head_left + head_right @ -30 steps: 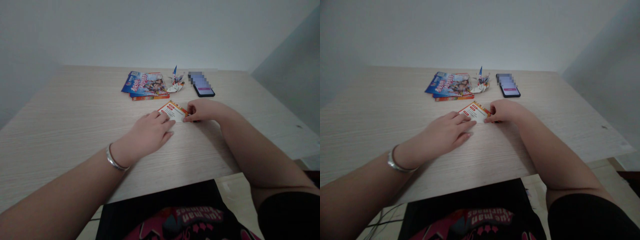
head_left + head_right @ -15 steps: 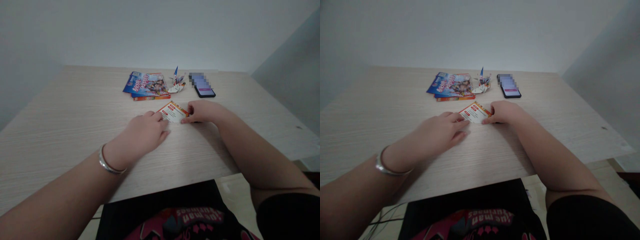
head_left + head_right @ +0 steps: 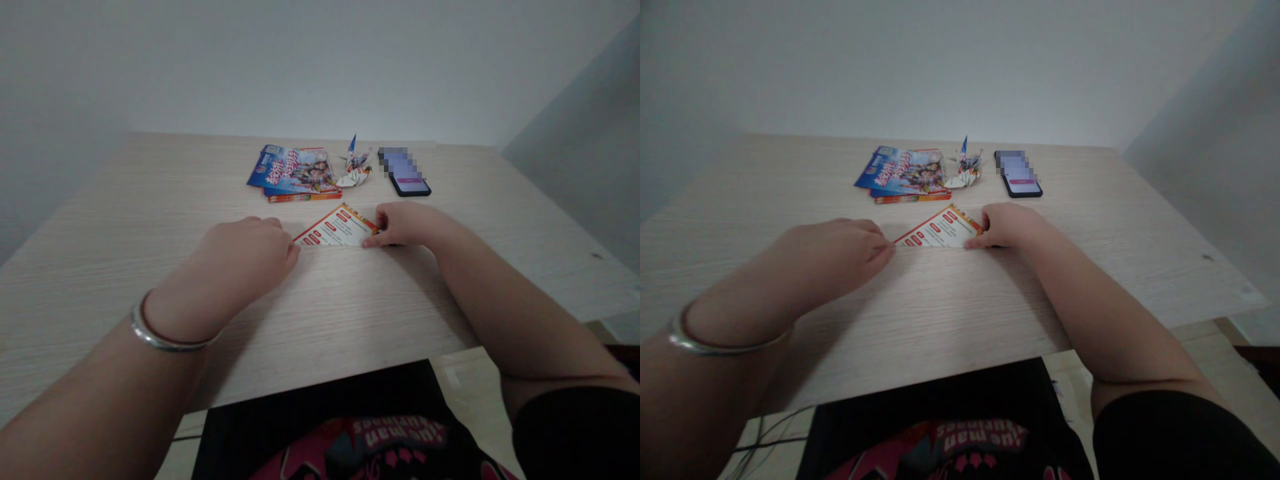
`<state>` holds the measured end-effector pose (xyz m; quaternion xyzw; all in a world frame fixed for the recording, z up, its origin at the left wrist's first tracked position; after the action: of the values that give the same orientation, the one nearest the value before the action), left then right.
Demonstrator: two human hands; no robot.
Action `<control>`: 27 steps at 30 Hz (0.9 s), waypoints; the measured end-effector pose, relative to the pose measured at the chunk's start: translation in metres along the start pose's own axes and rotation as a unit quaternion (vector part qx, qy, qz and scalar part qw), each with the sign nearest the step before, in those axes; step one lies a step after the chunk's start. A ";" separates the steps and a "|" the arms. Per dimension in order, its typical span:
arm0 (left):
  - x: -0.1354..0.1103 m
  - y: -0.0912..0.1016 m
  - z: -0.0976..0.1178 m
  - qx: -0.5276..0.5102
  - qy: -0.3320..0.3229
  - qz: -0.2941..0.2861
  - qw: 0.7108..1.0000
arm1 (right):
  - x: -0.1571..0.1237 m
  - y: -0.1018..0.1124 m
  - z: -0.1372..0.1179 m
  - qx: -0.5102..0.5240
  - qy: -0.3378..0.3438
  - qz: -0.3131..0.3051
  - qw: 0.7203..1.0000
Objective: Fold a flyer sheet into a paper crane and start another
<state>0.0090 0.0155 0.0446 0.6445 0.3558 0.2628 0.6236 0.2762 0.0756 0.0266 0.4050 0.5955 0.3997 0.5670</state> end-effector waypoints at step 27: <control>0.023 -0.008 0.001 -0.123 -0.183 0.107 0.970 | -0.017 0.009 -0.014 0.251 0.228 0.151 0.928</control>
<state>0.0228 0.0325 0.0347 0.6346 0.1295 0.2477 0.7205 0.2625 0.0621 0.0415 0.5171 0.7218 0.3992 0.2284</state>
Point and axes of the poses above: each hand's wrist, its own x-axis towards the middle knuckle, its own y-axis out of the back of the hand, z = x × y, the point moved 3 cm from there along x, towards the middle knuckle, and after that the axes turned 10 degrees about -y, right-handed, at the moved point
